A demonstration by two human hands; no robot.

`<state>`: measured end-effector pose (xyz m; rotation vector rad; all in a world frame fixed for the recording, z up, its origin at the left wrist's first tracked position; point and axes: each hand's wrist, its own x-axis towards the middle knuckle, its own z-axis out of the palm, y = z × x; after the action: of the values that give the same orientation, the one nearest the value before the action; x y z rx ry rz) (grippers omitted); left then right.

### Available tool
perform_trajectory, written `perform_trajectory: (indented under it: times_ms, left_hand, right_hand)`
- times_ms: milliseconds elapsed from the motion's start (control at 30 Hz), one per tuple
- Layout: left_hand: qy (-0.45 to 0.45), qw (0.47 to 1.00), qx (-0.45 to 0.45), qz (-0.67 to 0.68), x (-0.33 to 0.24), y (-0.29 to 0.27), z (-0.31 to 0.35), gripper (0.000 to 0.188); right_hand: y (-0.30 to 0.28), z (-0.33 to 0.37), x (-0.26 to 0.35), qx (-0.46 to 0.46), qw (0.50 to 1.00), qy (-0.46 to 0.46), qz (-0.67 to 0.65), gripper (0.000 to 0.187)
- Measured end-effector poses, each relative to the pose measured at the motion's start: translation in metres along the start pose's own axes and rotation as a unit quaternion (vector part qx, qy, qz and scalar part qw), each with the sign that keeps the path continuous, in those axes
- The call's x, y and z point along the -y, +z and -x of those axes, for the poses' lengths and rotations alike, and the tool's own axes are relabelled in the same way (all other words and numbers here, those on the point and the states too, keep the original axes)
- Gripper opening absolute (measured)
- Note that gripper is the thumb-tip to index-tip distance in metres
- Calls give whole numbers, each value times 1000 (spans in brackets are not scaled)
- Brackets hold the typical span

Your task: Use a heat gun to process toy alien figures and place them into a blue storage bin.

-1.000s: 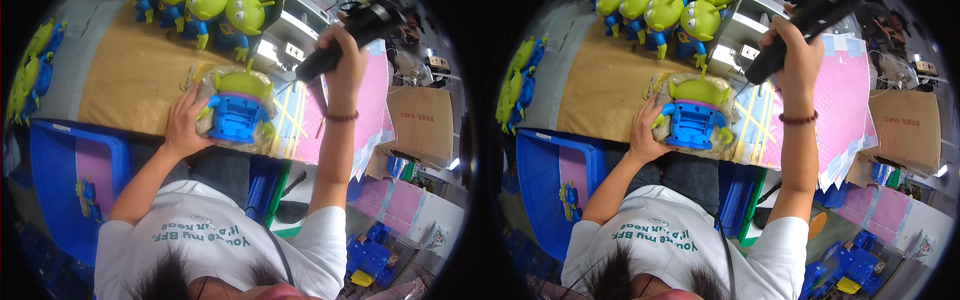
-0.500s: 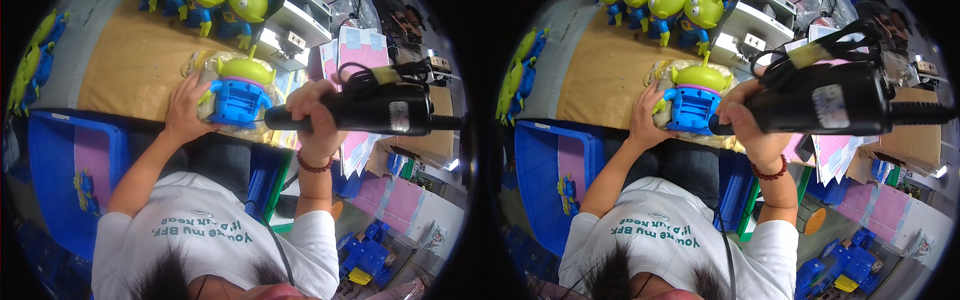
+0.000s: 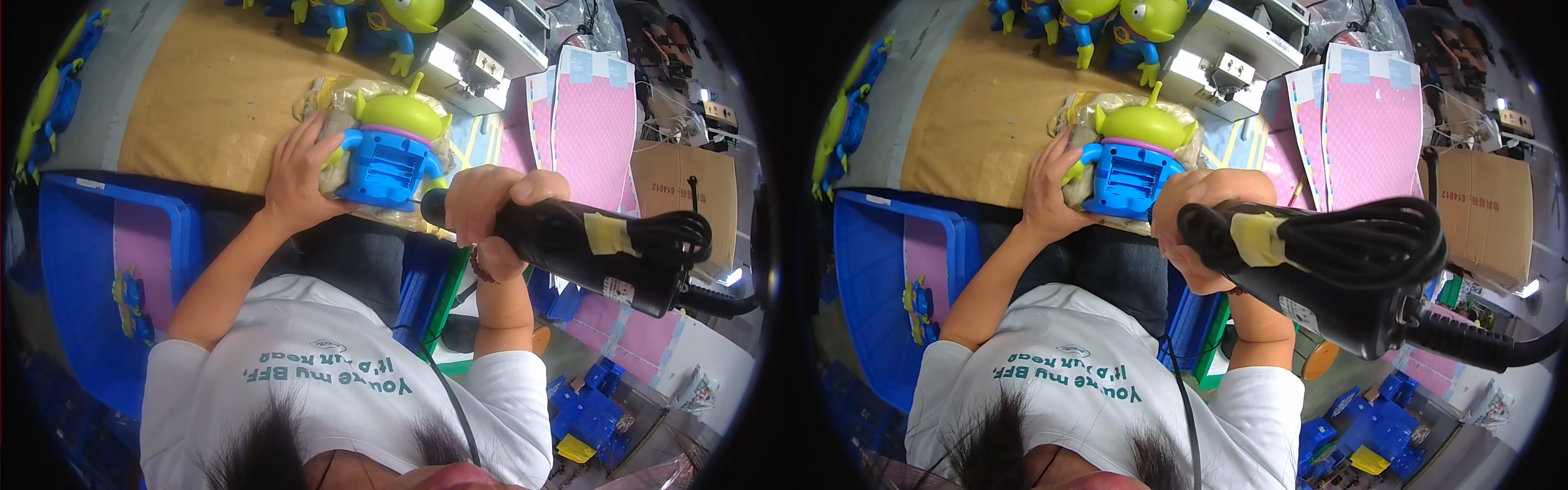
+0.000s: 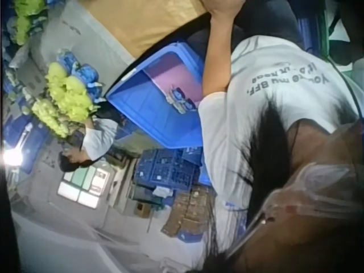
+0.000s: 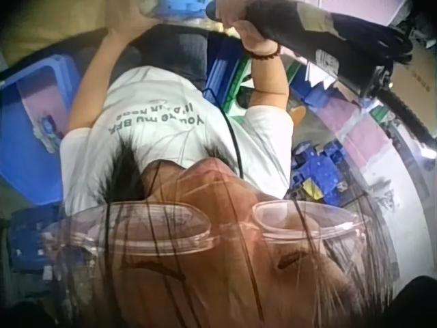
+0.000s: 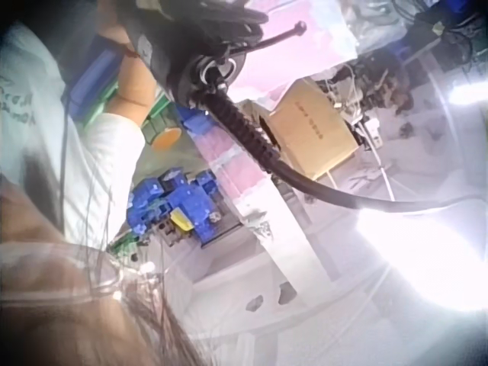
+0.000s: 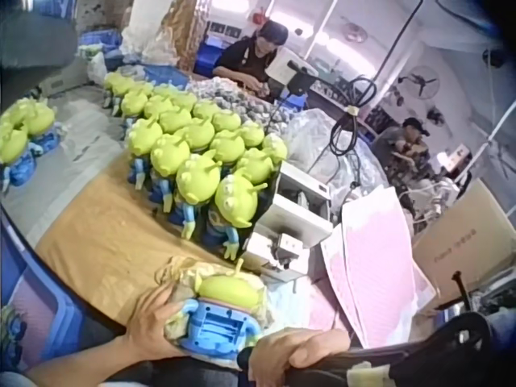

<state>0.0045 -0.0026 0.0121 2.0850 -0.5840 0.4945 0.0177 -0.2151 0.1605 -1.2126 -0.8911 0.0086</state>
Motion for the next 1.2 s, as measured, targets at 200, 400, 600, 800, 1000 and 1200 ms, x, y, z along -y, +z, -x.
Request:
perform_trajectory:
  times_ms: [200, 400, 600, 800, 1000, 1200]
  left_hand:
    - [2, 1000, -4, 1, -1, 0, -2, 95]
    - [2, 1000, -6, 8, 0, -1, -4, 93]
    - [-20, 1000, 12, -1, -1, -5, -1, 93]
    - [7, 1000, -6, 17, 2, -1, -1, 94]
    - [-35, 998, 38, -24, -4, -7, -3, 93]
    - [0, 1000, -23, 10, 0, -1, 0, 88]
  right_hand:
    - [-1, -1, 3, -21, 1000, 21, -7, 43]
    - [-19, -18, 22, -152, 986, 53, -35, 39]
    - [-102, -93, -4, -314, 936, -1, 161, 34]
    - [-127, -101, -32, -321, 933, 86, 139, 33]
    - [-62, -81, 11, -281, 952, 114, 34, 38]
    - [18, -53, 24, -206, 974, 91, 37, 28]
